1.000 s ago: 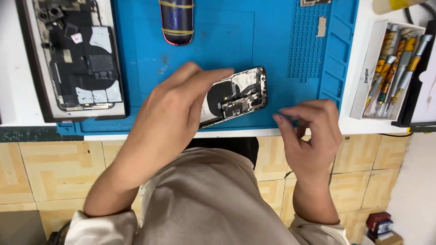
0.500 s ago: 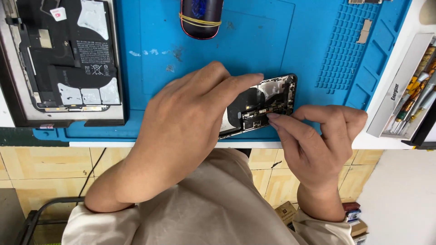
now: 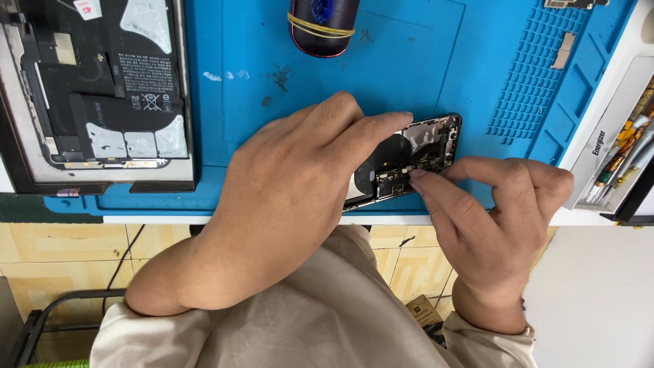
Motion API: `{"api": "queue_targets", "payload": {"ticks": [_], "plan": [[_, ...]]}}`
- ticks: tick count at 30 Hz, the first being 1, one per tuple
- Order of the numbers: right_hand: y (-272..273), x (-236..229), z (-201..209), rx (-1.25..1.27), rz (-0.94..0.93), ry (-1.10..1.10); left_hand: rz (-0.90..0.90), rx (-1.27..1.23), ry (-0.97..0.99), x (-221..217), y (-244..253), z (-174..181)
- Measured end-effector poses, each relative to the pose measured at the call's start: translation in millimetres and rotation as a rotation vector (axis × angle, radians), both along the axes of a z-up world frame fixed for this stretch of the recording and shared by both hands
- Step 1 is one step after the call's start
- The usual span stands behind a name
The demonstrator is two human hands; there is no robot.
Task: Repairing the internal components of a smartphone using precision tools like tweezers and a screwdriver.
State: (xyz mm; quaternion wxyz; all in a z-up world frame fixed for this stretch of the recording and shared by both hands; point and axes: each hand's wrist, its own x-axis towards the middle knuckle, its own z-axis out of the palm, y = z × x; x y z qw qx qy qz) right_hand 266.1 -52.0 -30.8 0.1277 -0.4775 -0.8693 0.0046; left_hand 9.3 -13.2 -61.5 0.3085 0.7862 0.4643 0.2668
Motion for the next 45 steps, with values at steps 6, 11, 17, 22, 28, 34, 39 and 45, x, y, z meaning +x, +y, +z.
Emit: {"api": "queue_targets", "payload": {"ticks": [6,11,17,22,28,34,39,45], "plan": [[0,0,-2,-0.011,-0.016,0.049,0.037,0.025,0.011,1,-2,-3],[1,2,-2,-0.018,0.001,0.067,0.017,0.011,-0.011,0,-2,-2],[2,3,1,-0.022,0.024,0.02,0.03,0.01,-0.03,1,-3,-3],[14,9,6,-0.131,0.046,-0.065,0.009,-0.002,-0.032,0,-2,-3],[26,2,14,-0.277,0.034,-0.081,0.007,-0.01,-0.039,-1,-2,-2],[24,2,11,-0.303,0.017,-0.038,0.011,-0.005,-0.031,-1,-1,-2],[16,15,14,-0.277,0.011,-0.009,-0.014,-0.012,-0.011,-2,0,0],[-4,19,13,-0.269,-0.029,0.091,-0.013,-0.001,-0.03,-2,1,1]]}}
